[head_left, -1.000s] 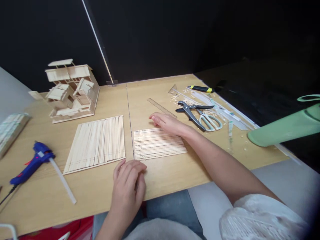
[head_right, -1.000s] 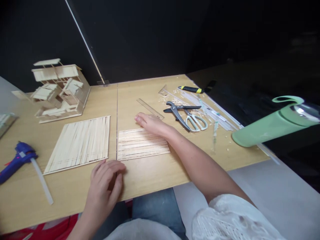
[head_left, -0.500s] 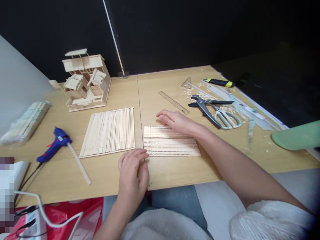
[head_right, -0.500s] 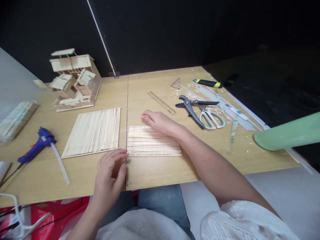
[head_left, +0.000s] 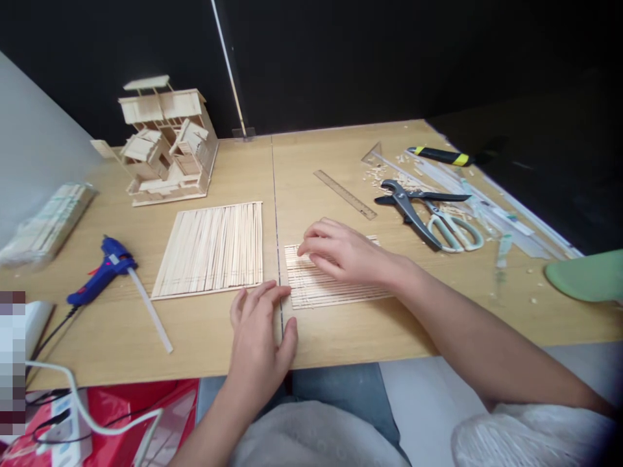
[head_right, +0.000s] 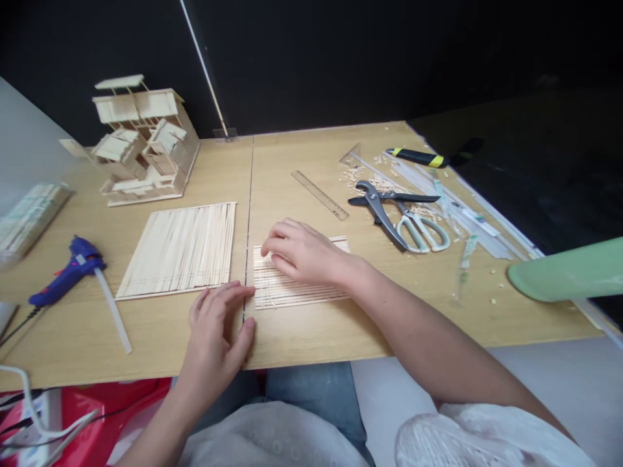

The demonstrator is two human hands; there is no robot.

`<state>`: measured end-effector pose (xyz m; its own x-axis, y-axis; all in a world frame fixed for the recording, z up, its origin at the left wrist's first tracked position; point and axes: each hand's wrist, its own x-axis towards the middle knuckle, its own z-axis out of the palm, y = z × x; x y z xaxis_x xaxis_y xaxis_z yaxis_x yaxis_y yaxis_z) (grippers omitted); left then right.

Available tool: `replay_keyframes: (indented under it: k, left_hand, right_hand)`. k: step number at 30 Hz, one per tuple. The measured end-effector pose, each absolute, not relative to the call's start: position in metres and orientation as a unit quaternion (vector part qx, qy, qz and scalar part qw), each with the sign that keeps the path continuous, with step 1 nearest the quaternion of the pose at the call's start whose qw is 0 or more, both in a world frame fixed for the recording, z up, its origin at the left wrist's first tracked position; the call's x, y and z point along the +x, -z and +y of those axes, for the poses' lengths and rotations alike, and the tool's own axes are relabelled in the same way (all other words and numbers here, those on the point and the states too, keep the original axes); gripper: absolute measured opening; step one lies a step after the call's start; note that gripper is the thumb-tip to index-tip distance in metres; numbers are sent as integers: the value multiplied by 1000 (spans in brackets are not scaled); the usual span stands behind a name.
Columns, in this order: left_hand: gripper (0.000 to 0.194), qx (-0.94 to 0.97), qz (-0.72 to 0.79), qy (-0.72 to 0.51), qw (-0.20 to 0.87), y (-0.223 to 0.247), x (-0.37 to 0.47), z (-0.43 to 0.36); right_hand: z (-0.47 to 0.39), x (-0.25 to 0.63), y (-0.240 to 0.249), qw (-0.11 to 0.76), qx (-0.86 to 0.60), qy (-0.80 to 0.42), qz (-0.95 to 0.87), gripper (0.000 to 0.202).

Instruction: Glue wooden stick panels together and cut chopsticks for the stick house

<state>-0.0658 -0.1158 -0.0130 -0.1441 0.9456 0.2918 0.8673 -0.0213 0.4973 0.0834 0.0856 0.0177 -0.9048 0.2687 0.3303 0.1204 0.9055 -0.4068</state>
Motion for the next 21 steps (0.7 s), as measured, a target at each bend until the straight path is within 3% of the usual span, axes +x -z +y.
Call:
replay_keyframes:
  k: [21]
  left_hand:
    - [42, 679, 680, -273, 55, 13, -65, -114]
  right_hand:
    - [70, 76, -20, 106, -105, -58, -987, 17]
